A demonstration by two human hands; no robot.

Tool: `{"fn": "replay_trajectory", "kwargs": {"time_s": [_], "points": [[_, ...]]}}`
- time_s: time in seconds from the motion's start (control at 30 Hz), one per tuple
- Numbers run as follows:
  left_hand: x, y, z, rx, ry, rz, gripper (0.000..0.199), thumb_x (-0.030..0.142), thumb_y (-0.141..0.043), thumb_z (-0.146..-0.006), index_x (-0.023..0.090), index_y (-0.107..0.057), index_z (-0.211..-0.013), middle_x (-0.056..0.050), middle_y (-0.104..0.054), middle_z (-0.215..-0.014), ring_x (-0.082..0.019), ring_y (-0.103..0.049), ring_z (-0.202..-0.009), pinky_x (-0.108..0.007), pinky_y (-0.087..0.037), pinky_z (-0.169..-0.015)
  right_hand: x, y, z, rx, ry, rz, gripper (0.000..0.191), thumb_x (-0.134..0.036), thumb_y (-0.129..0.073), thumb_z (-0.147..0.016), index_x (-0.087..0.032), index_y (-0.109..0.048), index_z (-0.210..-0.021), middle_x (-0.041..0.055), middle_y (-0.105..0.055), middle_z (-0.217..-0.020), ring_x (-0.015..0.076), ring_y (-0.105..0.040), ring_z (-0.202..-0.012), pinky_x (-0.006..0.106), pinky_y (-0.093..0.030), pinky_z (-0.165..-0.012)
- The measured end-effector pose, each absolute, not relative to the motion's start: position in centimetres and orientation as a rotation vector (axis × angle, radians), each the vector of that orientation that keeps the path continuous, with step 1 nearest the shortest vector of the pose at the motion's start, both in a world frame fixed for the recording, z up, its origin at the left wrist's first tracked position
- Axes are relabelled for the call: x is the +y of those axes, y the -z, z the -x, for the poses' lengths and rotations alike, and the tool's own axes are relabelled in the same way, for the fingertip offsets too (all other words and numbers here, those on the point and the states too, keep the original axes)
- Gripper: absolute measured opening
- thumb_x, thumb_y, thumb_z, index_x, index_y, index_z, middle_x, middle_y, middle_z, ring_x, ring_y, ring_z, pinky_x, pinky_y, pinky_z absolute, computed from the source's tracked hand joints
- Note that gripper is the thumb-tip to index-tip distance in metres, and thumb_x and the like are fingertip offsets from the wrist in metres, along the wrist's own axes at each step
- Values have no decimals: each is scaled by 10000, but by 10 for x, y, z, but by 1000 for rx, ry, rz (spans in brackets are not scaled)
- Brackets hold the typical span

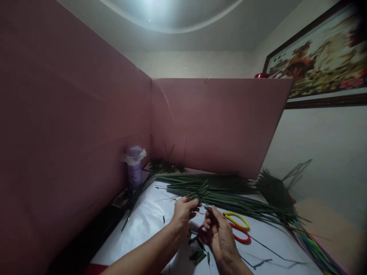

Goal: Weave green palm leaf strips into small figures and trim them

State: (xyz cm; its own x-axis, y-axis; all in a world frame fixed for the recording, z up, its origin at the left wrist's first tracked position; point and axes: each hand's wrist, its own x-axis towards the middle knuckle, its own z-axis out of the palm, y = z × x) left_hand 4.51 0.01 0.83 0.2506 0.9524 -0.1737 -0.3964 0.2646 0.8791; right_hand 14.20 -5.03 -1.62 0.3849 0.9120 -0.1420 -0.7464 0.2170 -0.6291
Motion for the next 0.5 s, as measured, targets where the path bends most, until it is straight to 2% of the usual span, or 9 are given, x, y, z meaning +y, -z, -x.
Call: {"fn": "replay_trajectory", "kwargs": {"time_s": [0.17,0.3,0.5], "points": [[10,-5,-44,828,-1139,-759,243,263,-696,-555,157,-508,-666,-9,-614,-596,-90,-489,-498,-220,-325,-526,-52,15,-141,-285,-1174,683,207,-285,-737,-643,-132,-653,-754,-14,-630,-618,55,-524,-512,126,-445,-438],[12,-4,-42,793,-1154,-765,239,256,-702,-560,150,-521,-673,-5,-612,-588,-84,-491,-496,-211,-332,-515,-51,16,-142,-282,-1223,702,204,-287,-732,-648,-127,-643,-737,-19,-610,-583,48,-492,-457,134,-413,-395],[8,2,-39,624,-1201,-758,277,142,-734,-506,141,-572,-731,19,-612,-622,-70,-496,-500,-210,-366,-531,-51,19,-139,-313,-1290,693,206,-293,-721,-670,-140,-619,-762,-40,-576,-590,38,-461,-419,149,-403,-375]]}}
